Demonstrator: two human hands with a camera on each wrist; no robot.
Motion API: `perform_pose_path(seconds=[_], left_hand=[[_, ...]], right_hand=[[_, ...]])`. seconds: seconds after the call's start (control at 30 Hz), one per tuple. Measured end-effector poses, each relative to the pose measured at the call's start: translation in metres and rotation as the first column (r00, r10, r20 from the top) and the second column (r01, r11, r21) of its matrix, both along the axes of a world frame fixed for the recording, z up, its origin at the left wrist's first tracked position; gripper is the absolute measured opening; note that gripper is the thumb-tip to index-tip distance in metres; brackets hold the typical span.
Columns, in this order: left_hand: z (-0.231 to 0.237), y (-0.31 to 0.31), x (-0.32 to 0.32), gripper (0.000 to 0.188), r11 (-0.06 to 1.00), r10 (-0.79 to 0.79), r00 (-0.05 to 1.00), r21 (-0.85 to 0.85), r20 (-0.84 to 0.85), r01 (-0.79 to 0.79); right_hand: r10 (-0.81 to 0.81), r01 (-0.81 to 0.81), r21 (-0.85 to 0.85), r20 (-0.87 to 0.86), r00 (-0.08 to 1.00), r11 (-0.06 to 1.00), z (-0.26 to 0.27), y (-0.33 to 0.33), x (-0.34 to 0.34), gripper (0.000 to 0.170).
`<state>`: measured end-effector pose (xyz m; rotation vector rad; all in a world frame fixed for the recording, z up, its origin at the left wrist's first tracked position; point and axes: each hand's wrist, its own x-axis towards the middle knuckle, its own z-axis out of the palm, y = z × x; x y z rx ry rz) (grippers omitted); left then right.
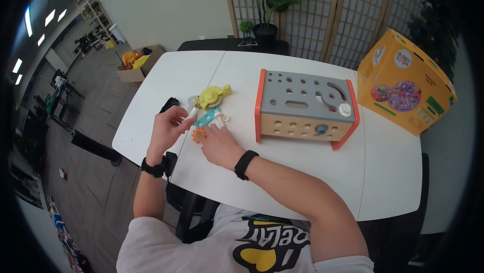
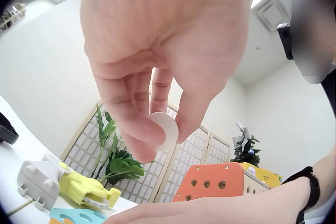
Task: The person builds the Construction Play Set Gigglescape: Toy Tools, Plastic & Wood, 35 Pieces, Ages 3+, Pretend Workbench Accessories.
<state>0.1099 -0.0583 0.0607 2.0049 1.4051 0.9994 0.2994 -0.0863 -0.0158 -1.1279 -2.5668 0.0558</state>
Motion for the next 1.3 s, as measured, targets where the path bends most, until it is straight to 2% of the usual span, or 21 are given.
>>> perform_pose_path(seconds=[0.2,0.3,0.43,0.53,0.57,0.67,0.77,0.87,0.97,1.03,1.13,1.23,1.3], left_hand=[[0.004,-0.011,0.013,0.02,1.0,-0.023,0.999,0.01,-0.037,0.023],[-0.004,-0.011,0.016,0.024,0.98,-0.09,0.996,0.177,-0.025,0.092],[0.009,-0.021,0.028,0.027,0.931,-0.134,0.991,0.339,-0.027,0.135],[0.024,-0.032,0.037,0.027,0.917,-0.122,0.992,0.379,-0.037,0.127],[0.03,-0.038,0.041,0.027,0.921,-0.115,0.992,0.37,-0.044,0.124],[0.048,-0.054,0.053,0.026,0.913,-0.103,0.991,0.386,-0.088,0.129],[0.057,-0.063,0.06,0.024,0.897,-0.099,0.988,0.419,-0.122,0.142],[0.059,-0.069,0.072,0.025,0.887,-0.141,0.984,0.427,-0.111,0.175],[0.063,-0.076,0.083,0.039,0.895,-0.167,0.978,0.398,-0.125,0.203],[0.064,-0.075,0.088,0.044,0.898,-0.232,0.969,0.362,-0.088,0.248],[0.059,-0.068,0.097,0.037,0.862,-0.406,0.913,0.32,-0.025,0.393],[0.057,-0.065,0.109,0.031,0.815,-0.438,0.894,0.379,-0.093,0.439],[0.051,-0.067,0.117,0.031,0.836,-0.437,0.898,0.344,-0.053,0.427]], right_hand=[[-0.009,0.011,-0.154,0.009,1.0,0.988,-0.017,0.013,-0.002,0.034],[-0.022,-0.028,-0.241,-0.205,0.979,0.97,-0.014,0.01,0.02,0.026],[-0.256,-0.113,-0.588,-0.508,0.823,0.801,0.032,-0.004,0.054,0.024],[-0.381,-0.218,-0.636,-0.664,0.644,0.74,0.043,-0.011,0.073,0.027],[-0.378,-0.308,-0.666,-0.677,0.632,0.679,0.048,-0.014,0.077,0.027],[-0.467,-0.441,-0.605,-0.795,0.388,0.663,0.066,-0.03,0.083,0.033],[-0.509,-0.469,-0.58,-0.813,0.283,0.666,0.076,-0.04,0.088,0.032],[-0.441,-0.525,-0.479,-0.874,0.206,0.703,0.081,-0.048,0.091,0.03],[-0.401,-0.498,-0.43,-0.9,0.171,0.753,0.083,-0.055,0.097,0.029],[-0.435,-0.487,-0.465,-0.882,0.181,0.74,0.084,-0.057,0.107,0.028],[-0.476,-0.473,-0.501,-0.861,0.182,0.725,0.085,-0.065,0.121,0.028],[-0.514,-0.469,-0.52,-0.844,0.154,0.714,0.087,-0.076,0.133,0.027],[-0.522,-0.453,-0.522,-0.842,0.137,0.723,0.084,-0.084,0.141,0.026]])
